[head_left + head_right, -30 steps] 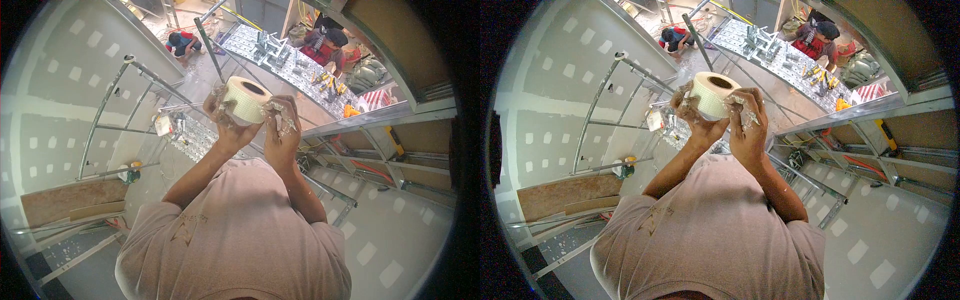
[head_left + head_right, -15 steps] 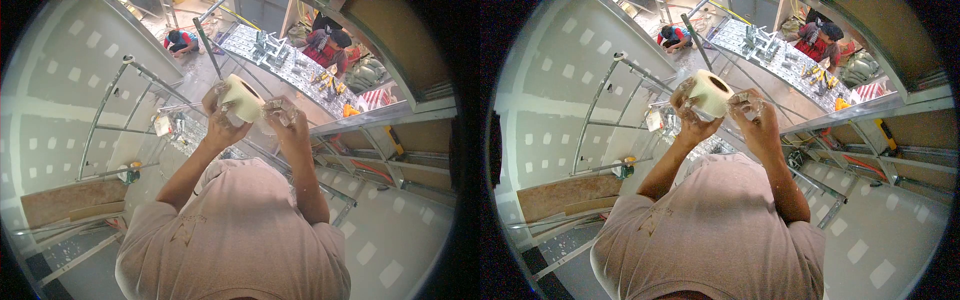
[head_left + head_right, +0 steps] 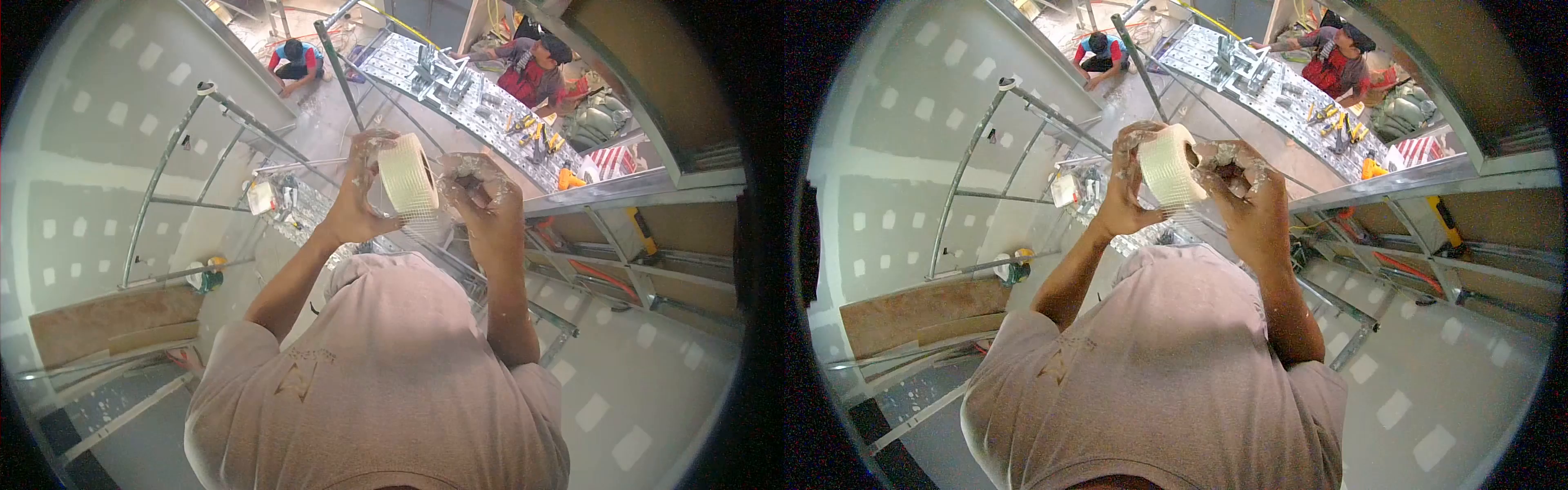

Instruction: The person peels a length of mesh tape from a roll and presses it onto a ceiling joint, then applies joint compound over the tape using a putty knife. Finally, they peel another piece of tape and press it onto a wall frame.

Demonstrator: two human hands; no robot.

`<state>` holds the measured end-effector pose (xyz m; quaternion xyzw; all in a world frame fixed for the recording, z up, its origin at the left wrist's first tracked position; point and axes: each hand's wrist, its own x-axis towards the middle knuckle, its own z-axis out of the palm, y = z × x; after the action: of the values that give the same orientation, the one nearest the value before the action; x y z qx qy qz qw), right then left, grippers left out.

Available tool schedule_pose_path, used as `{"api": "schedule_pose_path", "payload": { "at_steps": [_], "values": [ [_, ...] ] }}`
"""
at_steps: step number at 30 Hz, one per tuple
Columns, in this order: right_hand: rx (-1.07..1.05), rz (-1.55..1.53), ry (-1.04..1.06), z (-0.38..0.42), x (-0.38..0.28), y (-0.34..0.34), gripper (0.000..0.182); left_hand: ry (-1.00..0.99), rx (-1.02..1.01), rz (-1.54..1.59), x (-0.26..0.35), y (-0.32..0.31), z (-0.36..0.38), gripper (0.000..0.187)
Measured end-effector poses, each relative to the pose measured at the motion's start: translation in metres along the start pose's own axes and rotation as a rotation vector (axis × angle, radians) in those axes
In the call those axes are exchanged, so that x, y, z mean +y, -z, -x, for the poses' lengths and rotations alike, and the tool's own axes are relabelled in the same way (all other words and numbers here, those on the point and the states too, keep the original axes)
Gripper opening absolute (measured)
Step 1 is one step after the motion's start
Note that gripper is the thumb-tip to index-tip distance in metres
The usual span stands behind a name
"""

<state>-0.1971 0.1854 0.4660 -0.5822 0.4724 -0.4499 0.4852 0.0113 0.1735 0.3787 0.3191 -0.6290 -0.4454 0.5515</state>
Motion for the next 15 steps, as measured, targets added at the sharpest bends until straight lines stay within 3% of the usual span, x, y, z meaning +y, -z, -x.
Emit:
{"api": "schedule_pose_path", "payload": {
  "at_steps": [6,10,15],
  "values": [
    [0.095,-0.01,0.128,0.0,-0.005,0.0,0.021,0.129,-0.103,0.222,0.001,0.007,0.004,0.107],
    [0.108,0.024,0.229,-0.007,-0.004,0.001,0.021,0.071,-0.152,0.219,0.005,0.008,0.0,0.106],
    [0.155,0.06,0.278,-0.015,-0.004,0.0,0.019,0.147,-0.205,0.244,0.011,0.016,0.0,0.11]
  ]
}}
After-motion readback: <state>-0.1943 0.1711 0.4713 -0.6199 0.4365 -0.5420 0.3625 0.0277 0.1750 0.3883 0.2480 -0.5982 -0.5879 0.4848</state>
